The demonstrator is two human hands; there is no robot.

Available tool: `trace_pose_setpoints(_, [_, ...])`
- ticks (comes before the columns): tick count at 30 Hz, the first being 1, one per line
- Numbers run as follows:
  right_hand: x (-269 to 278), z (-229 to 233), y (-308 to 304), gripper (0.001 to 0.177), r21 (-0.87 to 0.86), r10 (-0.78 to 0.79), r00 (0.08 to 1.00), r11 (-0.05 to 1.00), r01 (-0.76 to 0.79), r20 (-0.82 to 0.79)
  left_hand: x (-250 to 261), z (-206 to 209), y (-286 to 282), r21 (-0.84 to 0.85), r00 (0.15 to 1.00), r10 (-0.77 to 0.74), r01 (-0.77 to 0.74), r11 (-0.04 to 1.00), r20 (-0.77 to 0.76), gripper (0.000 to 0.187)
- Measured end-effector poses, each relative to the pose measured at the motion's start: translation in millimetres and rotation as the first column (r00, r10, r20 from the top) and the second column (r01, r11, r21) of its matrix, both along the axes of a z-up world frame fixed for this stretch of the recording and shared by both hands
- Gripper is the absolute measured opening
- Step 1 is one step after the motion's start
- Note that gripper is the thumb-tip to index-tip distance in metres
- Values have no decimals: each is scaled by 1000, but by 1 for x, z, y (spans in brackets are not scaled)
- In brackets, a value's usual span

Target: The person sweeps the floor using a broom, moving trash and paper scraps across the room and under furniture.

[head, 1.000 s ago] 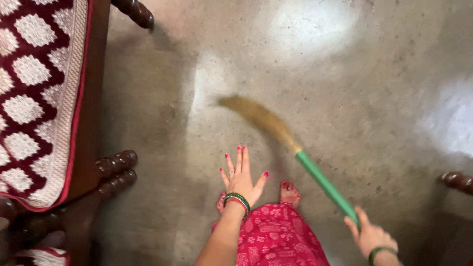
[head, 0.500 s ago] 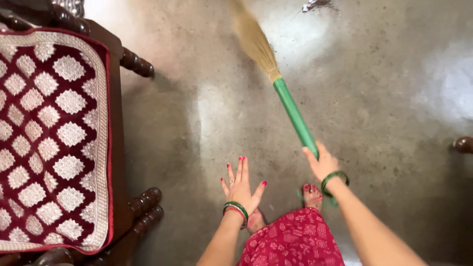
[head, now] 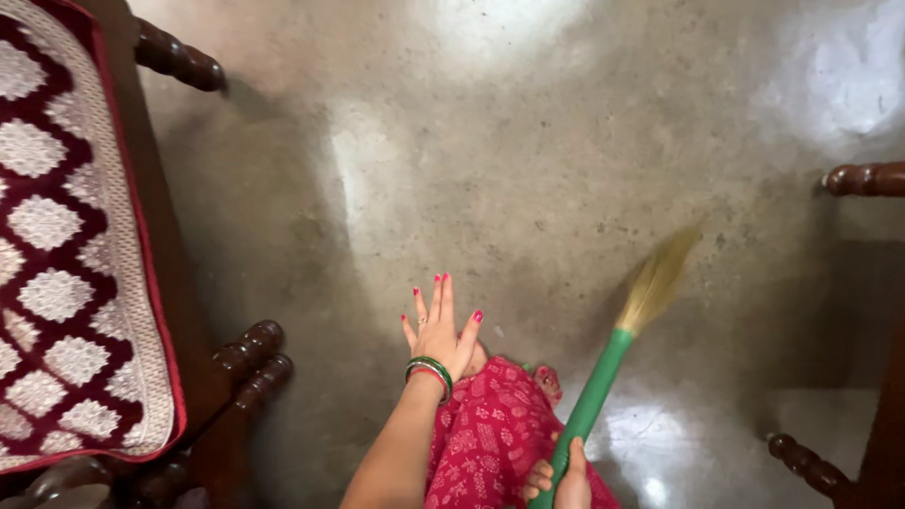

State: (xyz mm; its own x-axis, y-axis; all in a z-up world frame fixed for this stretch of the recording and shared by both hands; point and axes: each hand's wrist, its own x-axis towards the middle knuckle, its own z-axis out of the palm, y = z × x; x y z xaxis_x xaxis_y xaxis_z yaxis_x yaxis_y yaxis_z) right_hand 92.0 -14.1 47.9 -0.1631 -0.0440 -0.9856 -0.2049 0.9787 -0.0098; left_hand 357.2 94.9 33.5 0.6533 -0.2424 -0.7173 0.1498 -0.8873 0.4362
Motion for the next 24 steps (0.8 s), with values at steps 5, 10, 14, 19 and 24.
trace_pose_setpoints(5, [0, -51, 0, 49, 96, 108, 994, 989, -109, 12, -12, -18, -6, 1, 999, 17, -17, 1000, -31, 91])
trace_pose_setpoints(10, [104, -53, -6, 39, -71, 395, 918, 917, -393, 20, -15, -22, -12, 8, 1000, 12, -12, 1000, 8, 91])
trace_pose_setpoints(14, [183, -39, -31, 38, -109, 489, 872, 869, -483, 36, -10, -17, -17, 8, 999, -4, 3, 1000, 33, 90])
trace_pose_setpoints(19, [205, -3, -76, 40, -161, 567, 804, 823, -545, 177, -1, -12, -29, 2, 999, -5, 5, 1000, 46, 90])
trace_pose_setpoints(24, [162, 26, -77, 37, -264, 494, 858, 854, -448, 142, 4, -4, -50, -36, 999, -6, 8, 999, 54, 90])
